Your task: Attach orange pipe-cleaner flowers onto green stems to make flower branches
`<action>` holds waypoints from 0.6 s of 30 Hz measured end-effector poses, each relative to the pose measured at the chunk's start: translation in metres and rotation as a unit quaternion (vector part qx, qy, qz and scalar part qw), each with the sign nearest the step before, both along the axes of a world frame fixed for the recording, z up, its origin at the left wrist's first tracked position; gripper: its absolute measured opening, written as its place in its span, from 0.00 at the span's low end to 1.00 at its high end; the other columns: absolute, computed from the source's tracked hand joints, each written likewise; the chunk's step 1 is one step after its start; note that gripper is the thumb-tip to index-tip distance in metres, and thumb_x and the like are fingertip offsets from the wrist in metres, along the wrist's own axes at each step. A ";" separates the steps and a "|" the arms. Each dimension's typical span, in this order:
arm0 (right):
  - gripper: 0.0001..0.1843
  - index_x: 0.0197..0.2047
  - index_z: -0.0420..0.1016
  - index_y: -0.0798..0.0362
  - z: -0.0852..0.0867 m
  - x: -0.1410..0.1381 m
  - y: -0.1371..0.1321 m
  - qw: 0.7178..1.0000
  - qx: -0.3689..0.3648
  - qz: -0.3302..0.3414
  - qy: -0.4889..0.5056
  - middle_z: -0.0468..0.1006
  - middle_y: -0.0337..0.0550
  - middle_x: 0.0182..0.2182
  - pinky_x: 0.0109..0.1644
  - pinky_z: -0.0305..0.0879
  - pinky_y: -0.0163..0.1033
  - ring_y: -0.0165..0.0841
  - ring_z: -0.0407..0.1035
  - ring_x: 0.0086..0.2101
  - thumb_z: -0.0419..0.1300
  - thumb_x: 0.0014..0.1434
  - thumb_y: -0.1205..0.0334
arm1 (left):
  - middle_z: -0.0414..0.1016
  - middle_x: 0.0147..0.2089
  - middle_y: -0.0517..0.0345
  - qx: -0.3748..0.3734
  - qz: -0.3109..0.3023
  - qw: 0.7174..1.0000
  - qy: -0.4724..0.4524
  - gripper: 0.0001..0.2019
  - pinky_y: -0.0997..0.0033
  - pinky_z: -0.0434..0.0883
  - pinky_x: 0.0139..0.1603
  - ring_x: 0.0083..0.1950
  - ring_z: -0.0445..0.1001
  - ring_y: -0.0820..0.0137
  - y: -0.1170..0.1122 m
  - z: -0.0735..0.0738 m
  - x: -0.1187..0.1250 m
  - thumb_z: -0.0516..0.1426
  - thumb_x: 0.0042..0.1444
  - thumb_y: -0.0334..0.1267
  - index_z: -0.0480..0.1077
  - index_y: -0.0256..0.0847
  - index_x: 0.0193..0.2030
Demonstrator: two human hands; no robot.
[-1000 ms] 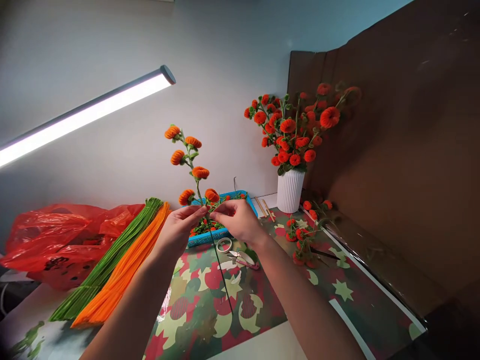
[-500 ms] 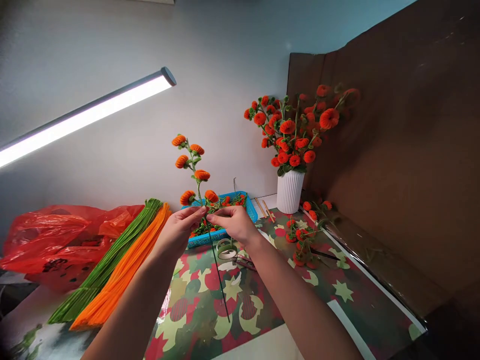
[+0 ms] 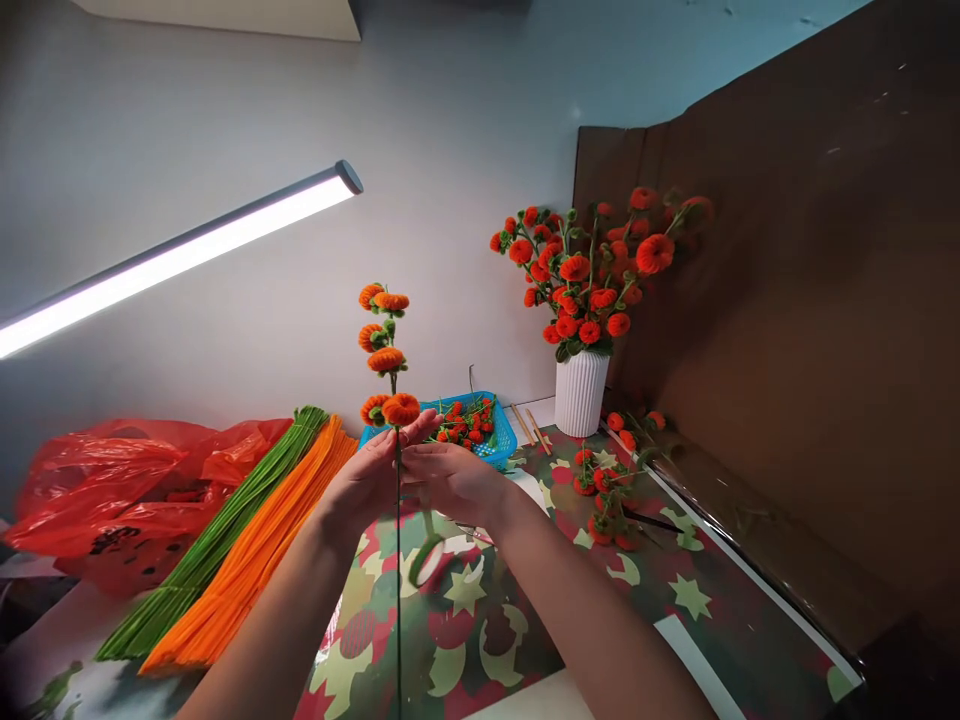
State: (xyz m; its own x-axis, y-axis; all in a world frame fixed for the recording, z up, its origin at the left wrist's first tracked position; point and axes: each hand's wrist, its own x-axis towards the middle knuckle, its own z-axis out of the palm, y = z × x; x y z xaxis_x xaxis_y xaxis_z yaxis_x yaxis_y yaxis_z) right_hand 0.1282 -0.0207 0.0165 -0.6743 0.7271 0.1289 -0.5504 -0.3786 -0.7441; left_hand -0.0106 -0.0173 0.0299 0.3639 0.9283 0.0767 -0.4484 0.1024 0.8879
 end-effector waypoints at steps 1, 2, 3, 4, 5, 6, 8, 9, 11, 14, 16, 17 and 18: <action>0.11 0.32 0.76 0.54 0.001 0.000 -0.001 1.000 0.007 0.003 -0.001 0.66 0.35 0.23 0.34 0.62 0.35 0.26 0.61 0.27 0.69 0.46 0.58 | 0.74 0.25 0.56 -0.007 -0.005 1.000 0.007 0.14 0.72 0.70 0.30 0.28 0.73 0.70 -0.001 -0.001 -0.001 0.67 0.39 0.46 0.75 0.38 0.30; 0.11 0.31 0.76 0.55 0.002 0.000 -0.003 1.000 0.016 0.005 -0.005 0.65 0.35 0.22 0.34 0.62 0.35 0.26 0.60 0.26 0.69 0.47 0.58 | 0.73 0.24 0.56 -0.013 -0.007 1.000 0.015 0.15 0.71 0.70 0.29 0.27 0.73 0.69 -0.002 -0.002 -0.001 0.67 0.39 0.47 0.75 0.39 0.30; 0.11 0.31 0.77 0.56 0.003 0.000 -0.004 1.000 0.024 0.006 -0.009 0.63 0.34 0.21 0.33 0.61 0.34 0.25 0.58 0.25 0.69 0.47 0.58 | 0.73 0.24 0.55 -0.017 -0.007 1.000 0.023 0.16 0.70 0.70 0.29 0.28 0.73 0.68 -0.003 -0.002 -0.002 0.66 0.39 0.48 0.75 0.39 0.30; 0.12 0.31 0.77 0.56 0.005 0.000 -0.005 1.000 0.027 0.004 -0.014 0.62 0.34 0.21 0.33 0.61 0.34 0.24 0.56 0.24 0.69 0.47 0.57 | 0.73 0.24 0.54 -0.016 -0.005 0.999 0.030 0.16 0.70 0.70 0.29 0.29 0.74 0.67 -0.003 -0.002 -0.001 0.66 0.39 0.49 0.75 0.39 0.31; 0.12 0.30 0.77 0.56 0.006 0.000 -0.007 1.000 0.025 -0.001 -0.017 0.62 0.34 0.21 0.33 0.60 0.34 0.24 0.54 0.23 0.69 0.46 0.57 | 0.74 0.26 0.53 -0.012 0.000 0.999 0.037 0.17 0.69 0.70 0.29 0.30 0.74 0.65 -0.004 -0.001 -0.001 0.66 0.39 0.50 0.75 0.40 0.31; 0.13 0.30 0.76 0.56 0.008 0.000 -0.008 1.000 0.019 -0.012 -0.020 0.63 0.34 0.21 0.32 0.59 0.34 0.24 0.53 0.23 0.69 0.44 0.57 | 0.75 0.27 0.51 -0.004 0.007 0.999 0.043 0.17 0.68 0.70 0.30 0.32 0.75 0.64 -0.004 -0.001 0.000 0.66 0.38 0.50 0.75 0.40 0.31; 0.14 0.28 0.75 0.55 0.011 -0.002 -0.009 0.998 0.003 -0.051 -0.025 0.66 0.36 0.23 0.32 0.58 0.34 0.24 0.52 0.23 0.71 0.41 0.57 | 0.76 0.31 0.50 0.026 0.032 0.998 0.041 0.17 0.69 0.70 0.32 0.36 0.75 0.62 -0.004 0.000 0.003 0.67 0.38 0.50 0.75 0.40 0.30; 0.14 0.28 0.75 0.55 0.012 -0.003 -0.009 0.997 -0.002 -0.076 -0.029 0.66 0.36 0.23 0.31 0.57 0.34 0.24 0.52 0.23 0.71 0.40 0.57 | 0.76 0.33 0.50 0.046 0.048 0.997 0.036 0.17 0.69 0.70 0.33 0.38 0.75 0.63 -0.003 0.001 0.005 0.66 0.38 0.50 0.75 0.40 0.29; 0.15 0.26 0.73 0.55 0.013 -0.005 -0.009 0.990 0.013 -0.133 -0.038 0.63 0.33 0.20 0.30 0.54 0.34 0.23 0.50 0.22 0.71 0.39 0.56 | 0.76 0.37 0.51 0.090 0.087 0.992 0.032 0.16 0.71 0.69 0.37 0.41 0.73 0.65 -0.001 0.001 0.008 0.65 0.41 0.51 0.76 0.40 0.30; 0.17 0.24 0.71 0.55 0.012 -0.008 -0.007 0.968 0.082 -0.230 -0.065 0.59 0.32 0.19 0.29 0.51 0.33 0.24 0.49 0.22 0.70 0.41 0.52 | 0.76 0.36 0.55 0.134 0.167 0.973 0.082 0.14 0.74 0.67 0.40 0.41 0.72 0.68 -0.001 0.002 0.011 0.63 0.46 0.48 0.76 0.40 0.33; 0.18 0.24 0.69 0.55 0.010 -0.009 -0.006 0.943 0.127 -0.289 -0.104 0.59 0.32 0.20 0.28 0.49 0.33 0.24 0.50 0.23 0.67 0.44 0.49 | 0.75 0.34 0.57 0.151 0.237 0.953 0.116 0.12 0.74 0.66 0.40 0.38 0.71 0.70 -0.004 0.003 0.012 0.64 0.46 0.45 0.76 0.39 0.34; 0.18 0.24 0.68 0.54 0.009 -0.010 -0.006 0.930 0.143 -0.312 -0.129 0.58 0.32 0.19 0.28 0.48 0.33 0.25 0.49 0.23 0.66 0.45 0.48 | 0.75 0.33 0.58 0.160 0.268 0.942 0.123 0.12 0.75 0.66 0.39 0.37 0.70 0.71 -0.006 0.004 0.012 0.64 0.45 0.44 0.75 0.39 0.33; 0.19 0.24 0.66 0.54 0.008 -0.010 -0.007 0.918 0.156 -0.331 -0.152 0.56 0.31 0.18 0.26 0.47 0.33 0.25 0.48 0.22 0.65 0.47 0.47 | 0.74 0.33 0.59 0.169 0.290 0.934 0.124 0.12 0.75 0.65 0.39 0.36 0.70 0.71 -0.008 0.005 0.012 0.65 0.44 0.43 0.75 0.39 0.34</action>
State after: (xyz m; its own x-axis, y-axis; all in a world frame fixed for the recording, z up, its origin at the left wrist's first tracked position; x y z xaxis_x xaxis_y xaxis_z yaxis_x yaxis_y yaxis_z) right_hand 0.1177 -0.0277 0.0247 -0.1361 0.9505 0.2792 -0.3320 0.2217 -0.9168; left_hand 0.0019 -0.0249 0.0351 -0.1463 0.9130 0.3809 -0.1181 -0.3984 0.9096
